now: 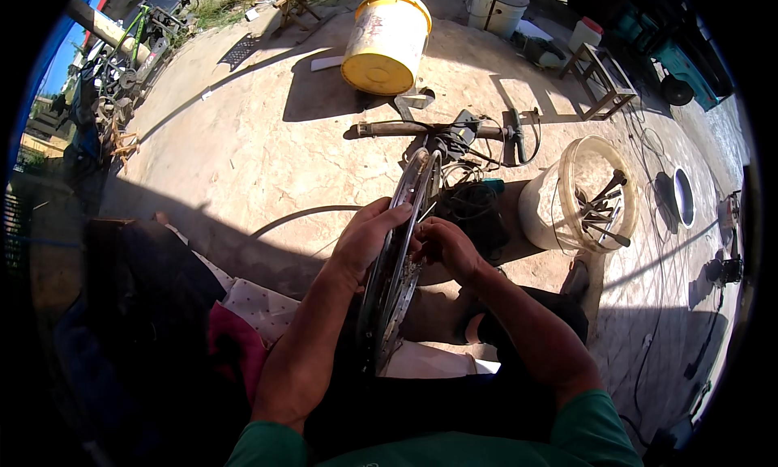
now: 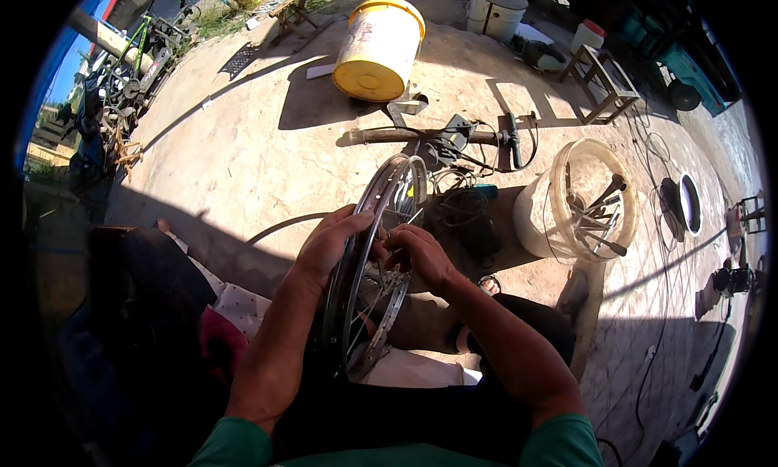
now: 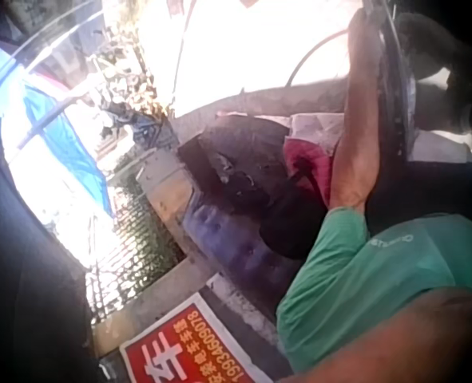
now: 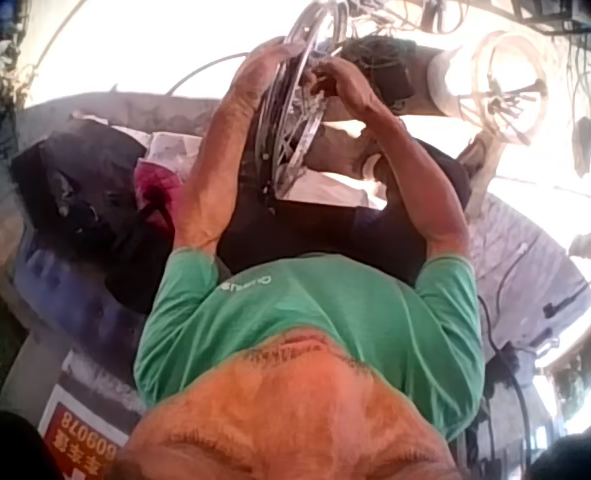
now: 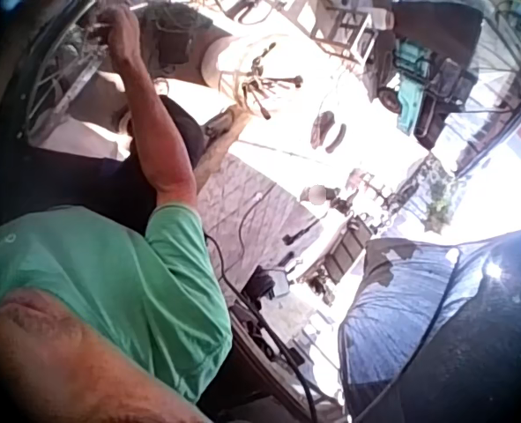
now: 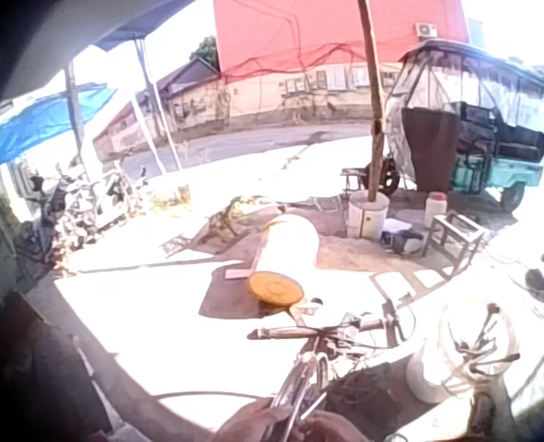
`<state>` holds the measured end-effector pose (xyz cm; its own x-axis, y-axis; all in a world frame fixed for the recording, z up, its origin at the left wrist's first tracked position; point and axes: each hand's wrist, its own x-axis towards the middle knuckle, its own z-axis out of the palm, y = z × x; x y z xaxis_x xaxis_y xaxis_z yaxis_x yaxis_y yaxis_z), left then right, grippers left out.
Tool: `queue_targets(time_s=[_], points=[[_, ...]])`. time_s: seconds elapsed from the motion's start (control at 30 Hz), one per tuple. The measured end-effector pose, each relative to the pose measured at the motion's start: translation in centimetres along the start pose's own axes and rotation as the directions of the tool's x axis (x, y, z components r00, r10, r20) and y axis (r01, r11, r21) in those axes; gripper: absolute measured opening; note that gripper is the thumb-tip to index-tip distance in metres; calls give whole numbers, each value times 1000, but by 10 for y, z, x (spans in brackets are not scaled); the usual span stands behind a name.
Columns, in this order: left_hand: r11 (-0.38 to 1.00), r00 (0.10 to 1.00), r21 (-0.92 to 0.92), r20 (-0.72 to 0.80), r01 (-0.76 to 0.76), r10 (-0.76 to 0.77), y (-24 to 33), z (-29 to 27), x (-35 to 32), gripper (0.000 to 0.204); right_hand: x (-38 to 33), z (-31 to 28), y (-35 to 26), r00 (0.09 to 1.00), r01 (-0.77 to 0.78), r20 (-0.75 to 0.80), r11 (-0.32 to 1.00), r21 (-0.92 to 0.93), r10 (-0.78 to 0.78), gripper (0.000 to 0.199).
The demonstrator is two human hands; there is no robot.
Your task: The person assembles a bicycle wheel by inserting spokes into the hub and rim, then attaching nipples to secure them. The person works by hand, rotating the wheel and handling each spoke individually.
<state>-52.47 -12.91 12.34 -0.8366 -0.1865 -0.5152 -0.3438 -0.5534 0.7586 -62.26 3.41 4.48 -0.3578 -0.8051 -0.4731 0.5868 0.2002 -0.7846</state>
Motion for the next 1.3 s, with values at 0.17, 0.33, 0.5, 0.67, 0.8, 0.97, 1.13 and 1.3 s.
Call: queue_targets(time_s=[0.17, 0.33, 0.5, 0.67, 0.8, 0.97, 1.13, 1.3], points=[[1000, 1000, -14, -3, -18, 18, -4, 0, 0, 24, -5, 4, -10, 998, 6, 64, 997, -71, -1, 22], [997, 998, 65, -39, -45, 48, -9, -3, -1, 24, -8, 9, -20, 999, 35, 27, 977, -208, -30, 25], [993, 996, 93, -47, -67, 71, -9, -3, -3, 24, -9, 10, -28, 990, 128, 88, 950, -285, -107, 27], [994, 995, 85, -64, -72, 78, -11, -5, -1, 25, 0, -3, -11, 980, 193, 110, 911, -365, -163, 26], [994, 995, 65, -36, -86, 88, -7, 1, -3, 25, 10, -9, 7, 978, 206, 74, 949, -239, -193, 31], [993, 992, 85, -82, -86, 93, -10, 6, -8, 24, 10, 7, 8, 976, 199, 73, 975, 100, -207, 35], [993, 985, 38, -123, -113, 117, -6, 17, -24, 23, 8, 17, 8, 982, 180, 32, 969, 169, -188, 48], [995, 988, -30, -128, -90, 86, -18, 8, -35, 21, 19, 16, 10, 971, 240, -13, 961, 135, -240, 52]])
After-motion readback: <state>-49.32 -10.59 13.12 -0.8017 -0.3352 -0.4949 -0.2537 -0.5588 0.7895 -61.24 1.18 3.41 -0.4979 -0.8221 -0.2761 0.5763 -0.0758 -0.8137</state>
